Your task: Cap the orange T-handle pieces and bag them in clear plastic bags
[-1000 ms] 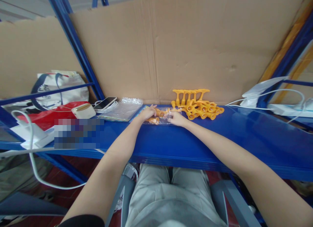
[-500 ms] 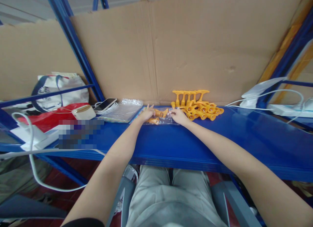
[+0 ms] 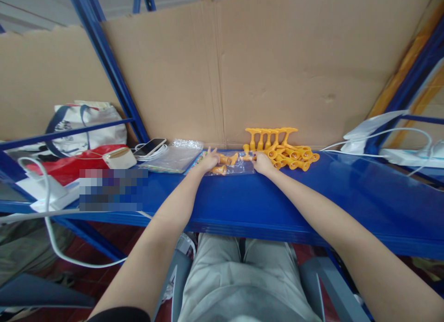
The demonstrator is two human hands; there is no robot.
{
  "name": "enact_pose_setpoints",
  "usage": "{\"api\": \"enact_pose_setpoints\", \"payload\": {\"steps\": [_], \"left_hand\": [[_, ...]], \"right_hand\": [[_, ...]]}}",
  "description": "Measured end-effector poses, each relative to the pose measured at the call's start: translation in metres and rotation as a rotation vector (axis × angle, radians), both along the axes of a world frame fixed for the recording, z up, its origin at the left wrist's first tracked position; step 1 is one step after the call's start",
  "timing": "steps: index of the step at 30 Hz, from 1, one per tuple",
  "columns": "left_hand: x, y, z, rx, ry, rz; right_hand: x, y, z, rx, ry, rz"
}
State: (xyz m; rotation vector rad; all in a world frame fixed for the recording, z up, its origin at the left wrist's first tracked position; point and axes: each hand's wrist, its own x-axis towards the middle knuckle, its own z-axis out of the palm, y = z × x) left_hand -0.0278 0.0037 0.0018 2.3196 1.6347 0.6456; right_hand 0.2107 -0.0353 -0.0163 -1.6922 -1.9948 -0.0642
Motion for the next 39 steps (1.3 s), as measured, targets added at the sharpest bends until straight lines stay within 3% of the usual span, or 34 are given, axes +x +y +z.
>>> {"api": "enact_pose_setpoints", "payload": {"steps": [3,8,17,22,36,39], "left_hand": [[0.0,0.0,0.0,-0.002,-0.006,-0.005],[0.0,-0.003,0.002,-0.004,0.053,0.019],[0.0,-0.004,0.003,0.018,0.165,0.039],[0.0,-0.005,0.004,0.02,0.154,0.035],[0.0,-0.005,0.002,0.068,0.052,0.034],[0.0,-0.008,0.004,0.07,0.057,0.037]], "right_hand": [[-0.001,-0.002,0.002,-0.028,0.029,-0.04],[-0.003,-0.009,0.005,-0.087,-0.075,0.012],[-0.011,-0.025,0.015,-0.049,-0.124,-0.026],[-0.014,-0.028,0.016,-0.124,-0.16,0.053],[-0.015,-0.042,0.041,-0.226,-0.2,-0.184],[-0.014,-0.044,0.046,-0.155,-0.222,-0.209]]}}
